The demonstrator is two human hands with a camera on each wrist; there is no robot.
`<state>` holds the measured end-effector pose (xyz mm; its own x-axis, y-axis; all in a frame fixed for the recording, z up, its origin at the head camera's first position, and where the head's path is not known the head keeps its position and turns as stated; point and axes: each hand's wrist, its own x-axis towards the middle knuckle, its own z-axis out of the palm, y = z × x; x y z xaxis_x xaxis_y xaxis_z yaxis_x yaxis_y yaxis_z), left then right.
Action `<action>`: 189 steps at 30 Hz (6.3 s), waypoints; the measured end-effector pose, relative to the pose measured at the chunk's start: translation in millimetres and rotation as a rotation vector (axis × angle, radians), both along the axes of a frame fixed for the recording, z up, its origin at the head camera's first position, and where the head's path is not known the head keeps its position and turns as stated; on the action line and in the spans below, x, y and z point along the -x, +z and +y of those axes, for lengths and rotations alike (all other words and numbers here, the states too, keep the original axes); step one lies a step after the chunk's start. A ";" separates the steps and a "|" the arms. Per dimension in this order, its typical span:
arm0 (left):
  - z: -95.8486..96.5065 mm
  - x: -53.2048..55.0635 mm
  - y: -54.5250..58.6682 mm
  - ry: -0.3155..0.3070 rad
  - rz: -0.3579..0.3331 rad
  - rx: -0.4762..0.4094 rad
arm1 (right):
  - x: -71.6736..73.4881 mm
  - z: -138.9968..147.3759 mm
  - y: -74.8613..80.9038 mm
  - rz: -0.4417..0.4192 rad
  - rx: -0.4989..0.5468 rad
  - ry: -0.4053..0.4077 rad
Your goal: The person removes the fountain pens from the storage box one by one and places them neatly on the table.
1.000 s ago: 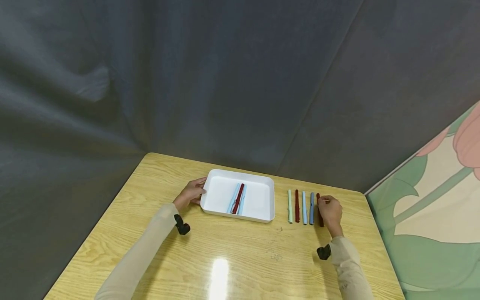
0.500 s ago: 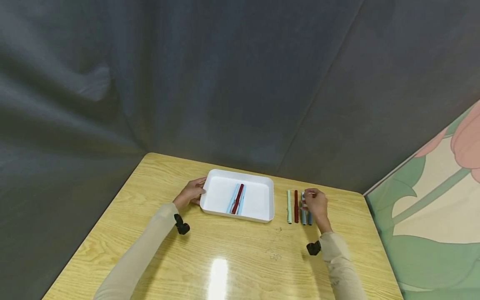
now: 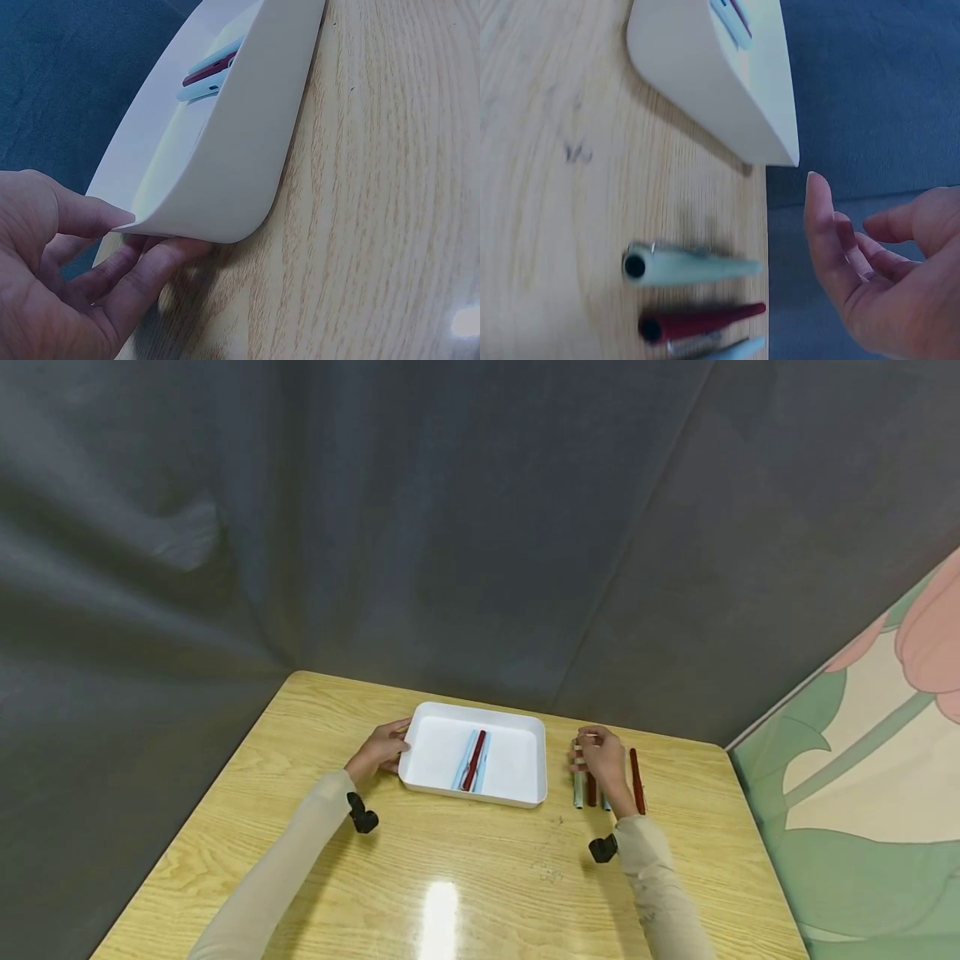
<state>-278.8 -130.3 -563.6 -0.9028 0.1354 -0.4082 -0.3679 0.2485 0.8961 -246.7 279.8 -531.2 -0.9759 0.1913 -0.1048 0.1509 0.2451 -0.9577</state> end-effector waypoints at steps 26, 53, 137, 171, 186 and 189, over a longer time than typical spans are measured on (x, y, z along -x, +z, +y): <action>-1.2 -4.2 -0.1 -0.016 0.009 -0.003 | 7.4 -105.2 -34.6 -0.068 0.008 0.027; -0.1 -5.9 -1.2 -0.017 0.009 -0.023 | 9.3 -153.4 -31.1 -0.125 -0.414 0.096; -2.2 -3.7 -7.6 0.002 0.003 -0.045 | 4.6 -18.6 6.8 -0.048 0.013 0.051; -1.5 -6.7 -9.4 0.005 -0.013 -0.047 | -19.1 110.3 -7.9 -0.151 -0.066 -0.148; -2.3 -6.0 -5.7 0.007 -0.009 -0.025 | -25.8 133.5 -14.5 -0.168 -0.123 -0.240; -2.3 -5.9 -3.9 0.001 -0.007 -0.029 | -25.7 136.0 -15.3 -0.152 -0.148 -0.278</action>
